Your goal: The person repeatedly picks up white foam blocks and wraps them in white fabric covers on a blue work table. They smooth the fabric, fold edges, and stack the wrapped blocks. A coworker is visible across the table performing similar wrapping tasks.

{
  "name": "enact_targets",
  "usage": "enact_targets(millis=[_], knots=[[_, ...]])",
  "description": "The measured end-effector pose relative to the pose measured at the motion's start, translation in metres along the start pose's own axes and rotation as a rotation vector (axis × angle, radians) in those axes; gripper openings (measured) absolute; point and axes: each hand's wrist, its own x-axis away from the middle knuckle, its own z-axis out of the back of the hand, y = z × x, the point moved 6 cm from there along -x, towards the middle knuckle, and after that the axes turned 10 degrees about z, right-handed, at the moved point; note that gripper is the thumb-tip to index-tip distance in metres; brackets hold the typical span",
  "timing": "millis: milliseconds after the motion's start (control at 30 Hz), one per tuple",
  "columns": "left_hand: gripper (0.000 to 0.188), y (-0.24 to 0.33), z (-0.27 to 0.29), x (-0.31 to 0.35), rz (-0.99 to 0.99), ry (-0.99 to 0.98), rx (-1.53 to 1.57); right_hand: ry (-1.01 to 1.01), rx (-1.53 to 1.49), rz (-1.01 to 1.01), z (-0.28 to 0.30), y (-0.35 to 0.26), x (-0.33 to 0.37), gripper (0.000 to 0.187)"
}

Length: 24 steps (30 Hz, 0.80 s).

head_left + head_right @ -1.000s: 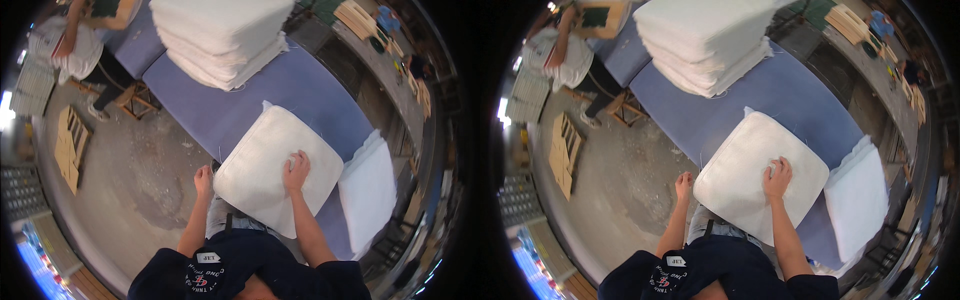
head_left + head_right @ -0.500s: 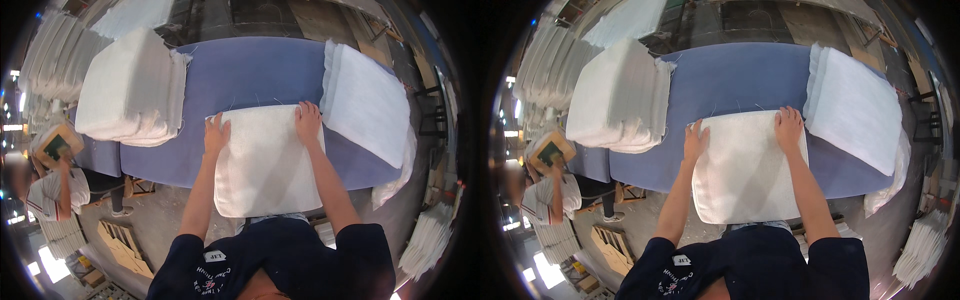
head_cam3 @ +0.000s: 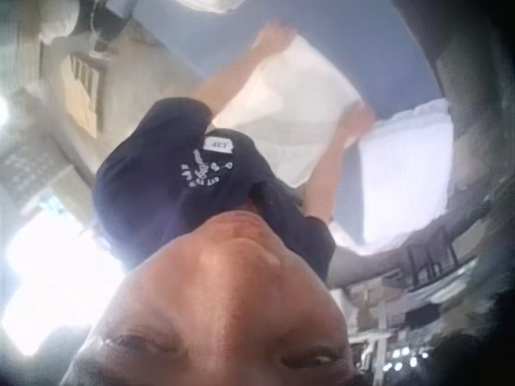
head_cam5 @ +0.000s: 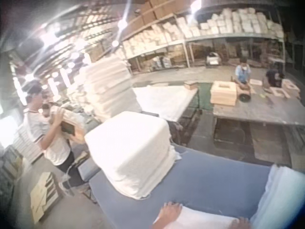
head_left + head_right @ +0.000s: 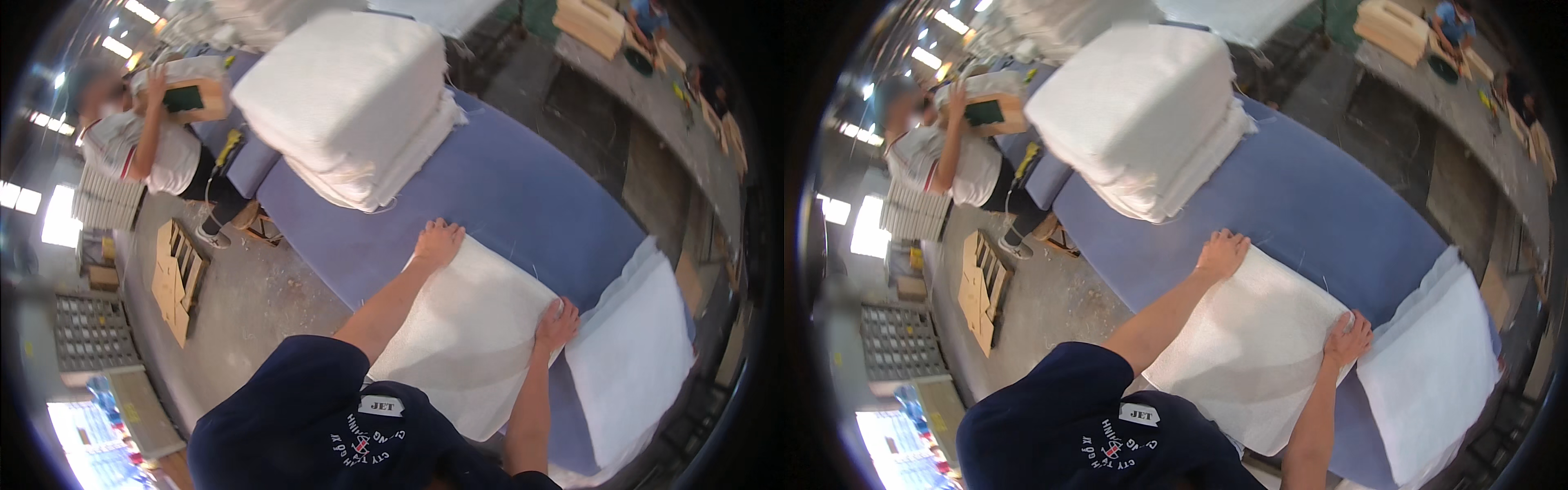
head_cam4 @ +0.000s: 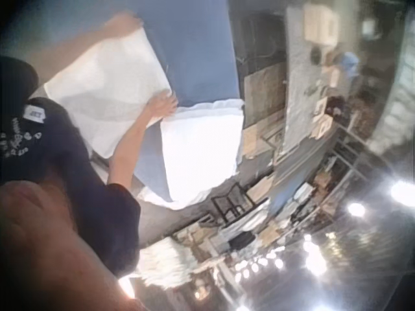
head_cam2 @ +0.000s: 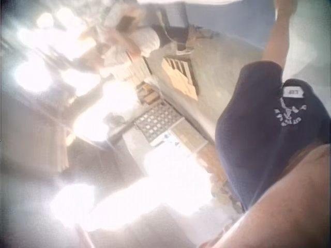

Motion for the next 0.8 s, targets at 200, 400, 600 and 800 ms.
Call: enact_targets(millis=[200,400,600,800], knots=[[0.063,-0.034,-0.013,0.022,-0.036,-0.084,0.241,-0.009,-0.458,-0.009,-0.038,0.066,0.008,0.040],[0.065,-0.190,-0.039,0.208,0.128,-0.072,0.446,-0.233,-0.457,0.040,-0.033,0.123,0.126,0.057],[0.079,-0.258,-0.075,0.265,0.372,-0.426,0.854,-0.611,-0.672,-0.003,-0.025,-0.018,0.234,0.058],[0.092,-0.255,-0.067,0.246,0.348,-0.562,0.813,-0.784,-0.890,0.003,-0.032,-0.144,0.284,0.060]])
